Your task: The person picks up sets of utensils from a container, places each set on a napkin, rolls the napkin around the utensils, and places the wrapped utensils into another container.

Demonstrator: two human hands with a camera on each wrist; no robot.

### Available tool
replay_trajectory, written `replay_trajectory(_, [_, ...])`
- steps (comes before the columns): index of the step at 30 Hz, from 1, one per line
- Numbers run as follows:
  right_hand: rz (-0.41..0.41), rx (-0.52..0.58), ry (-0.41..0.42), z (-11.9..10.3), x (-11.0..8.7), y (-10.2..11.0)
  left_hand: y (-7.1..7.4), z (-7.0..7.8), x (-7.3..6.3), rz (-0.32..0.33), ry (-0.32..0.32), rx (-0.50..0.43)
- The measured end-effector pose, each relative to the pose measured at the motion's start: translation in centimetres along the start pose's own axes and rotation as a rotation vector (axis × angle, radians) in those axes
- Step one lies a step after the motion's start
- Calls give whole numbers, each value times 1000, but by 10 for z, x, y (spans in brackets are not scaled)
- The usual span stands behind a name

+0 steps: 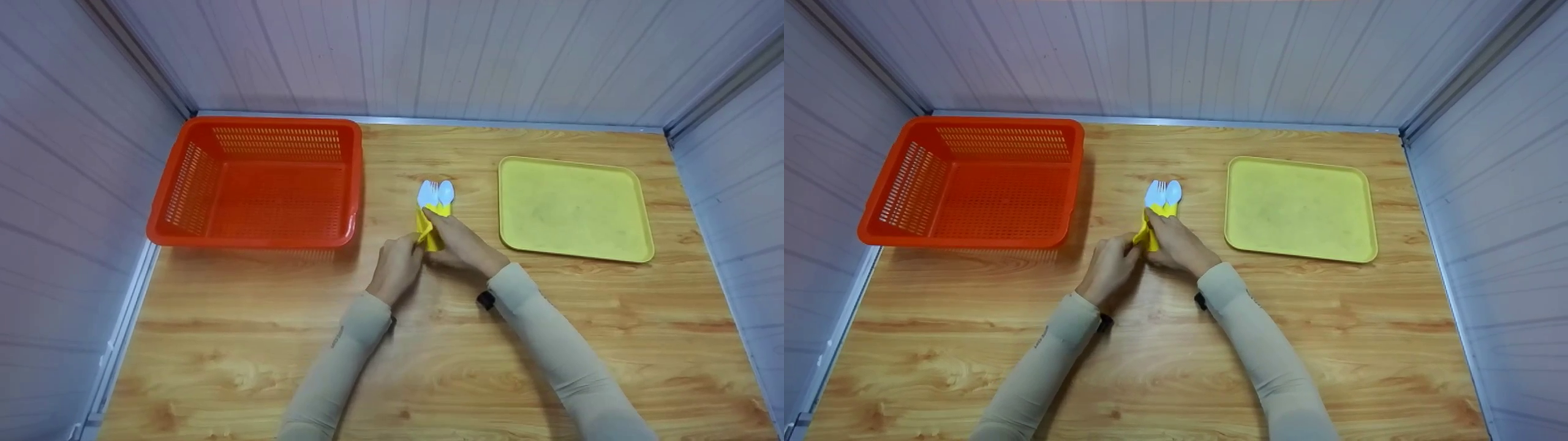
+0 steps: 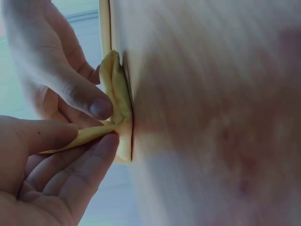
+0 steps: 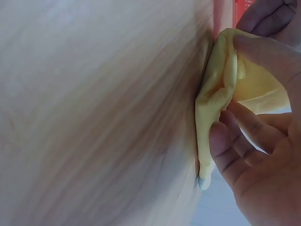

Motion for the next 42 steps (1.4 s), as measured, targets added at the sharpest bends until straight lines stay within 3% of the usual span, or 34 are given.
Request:
replay_trajectory(7, [0,118,26,1,-3,2,-5,12,0,-5,-43,85])
replay_trajectory(14, [-2,270,-23,14,-11,7,-5,29,-4,42,-164,164])
replay_trajectory(25, [-59,323,-50,26,-21,8,-14,36,-8,-3,-251,247])
replay_trajectory(29, [-2,443,-56,32,-30,15,-17,40,-11,-2,-289,296])
replay_trajectory(33, [118,533,-90,36,-36,21,-22,46,-15,-16,-314,406])
replay_trajectory(38, [208,485,-147,39,-38,24,-31,51,-20,-49,-335,574])
replay_trajectory(42, [223,413,-209,45,-40,24,-34,58,-26,-8,-398,714])
Point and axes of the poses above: each hand's wrist, its own x-axis towards the middle knuckle, its own y-axis out of the back of the hand, z = x × y, the point moved 9 cm from there along x, towards the middle knuckle, and after that the axes turned 8 degrees about x, right-handed, at the moved point
